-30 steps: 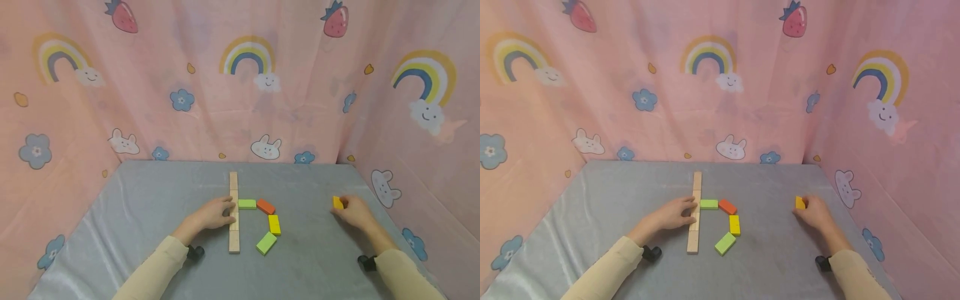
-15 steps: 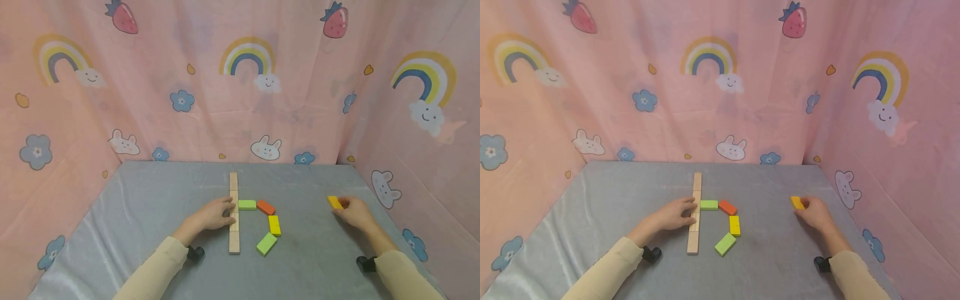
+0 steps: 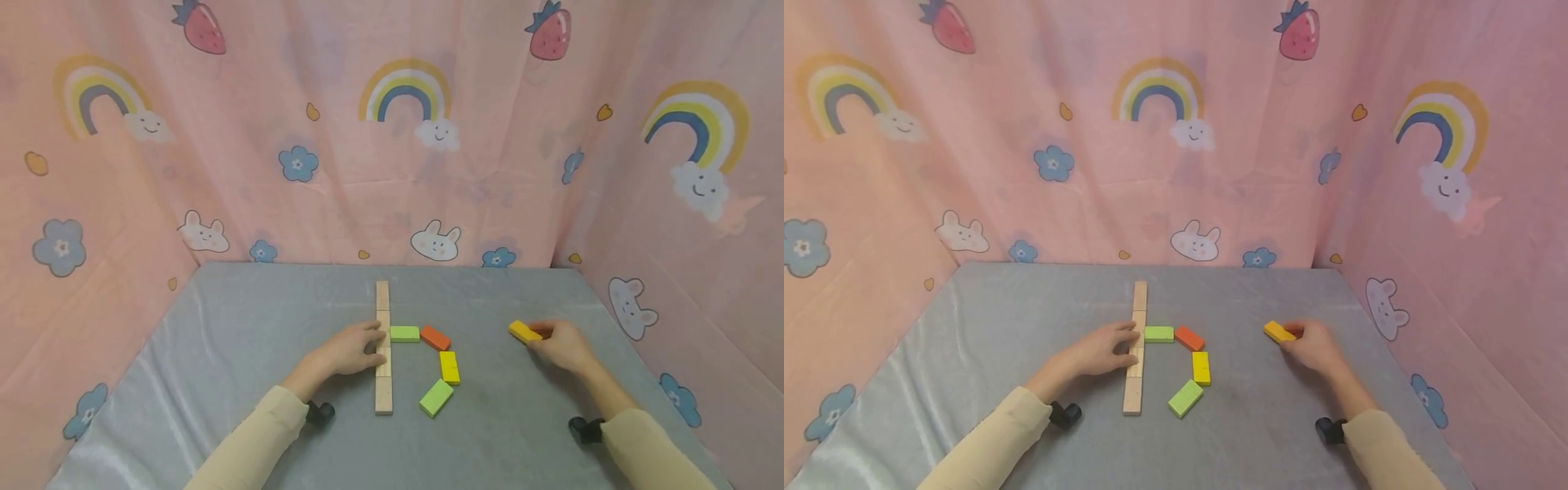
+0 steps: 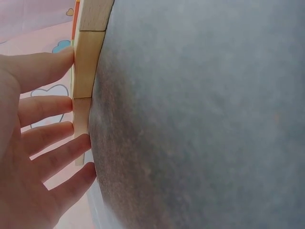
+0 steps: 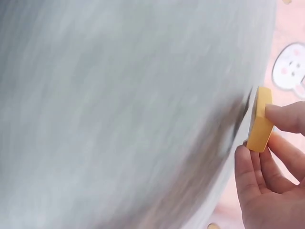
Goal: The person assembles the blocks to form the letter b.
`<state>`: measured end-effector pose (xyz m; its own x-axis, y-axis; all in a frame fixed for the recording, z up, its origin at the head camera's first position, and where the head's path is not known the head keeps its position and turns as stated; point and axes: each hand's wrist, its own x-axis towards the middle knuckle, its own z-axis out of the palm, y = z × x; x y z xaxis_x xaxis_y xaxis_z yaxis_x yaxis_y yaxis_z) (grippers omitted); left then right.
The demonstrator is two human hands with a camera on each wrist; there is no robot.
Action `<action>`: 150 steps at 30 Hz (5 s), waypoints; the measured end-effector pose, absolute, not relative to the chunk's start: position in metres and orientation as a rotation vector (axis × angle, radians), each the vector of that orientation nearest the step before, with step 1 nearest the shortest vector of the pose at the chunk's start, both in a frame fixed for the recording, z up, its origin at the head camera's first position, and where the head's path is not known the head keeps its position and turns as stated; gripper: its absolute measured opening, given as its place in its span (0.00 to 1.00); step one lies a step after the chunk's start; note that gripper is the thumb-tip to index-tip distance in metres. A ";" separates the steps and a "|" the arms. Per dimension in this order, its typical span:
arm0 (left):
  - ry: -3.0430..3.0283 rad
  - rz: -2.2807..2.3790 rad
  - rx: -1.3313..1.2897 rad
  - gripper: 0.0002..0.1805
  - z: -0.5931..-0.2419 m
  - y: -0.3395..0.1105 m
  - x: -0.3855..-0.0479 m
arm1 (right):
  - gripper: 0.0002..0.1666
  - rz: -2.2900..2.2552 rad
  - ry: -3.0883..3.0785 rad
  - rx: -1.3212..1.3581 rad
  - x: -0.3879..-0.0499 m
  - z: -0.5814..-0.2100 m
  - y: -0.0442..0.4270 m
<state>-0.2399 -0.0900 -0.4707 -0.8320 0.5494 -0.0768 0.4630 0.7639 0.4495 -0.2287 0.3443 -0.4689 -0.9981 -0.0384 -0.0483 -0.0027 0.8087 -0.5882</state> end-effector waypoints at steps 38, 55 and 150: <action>2.780 0.607 0.835 0.28 -0.471 -0.093 -0.231 | 0.20 -1.132 2.836 -0.379 -0.212 -0.444 0.256; 2.760 0.549 0.825 0.32 -0.469 -0.095 -0.216 | 0.18 -1.161 2.828 -0.489 -0.197 -0.436 0.237; 2.760 0.366 1.000 0.35 -0.469 -0.095 -0.189 | 0.16 -0.908 2.591 -0.882 -0.162 -0.458 0.159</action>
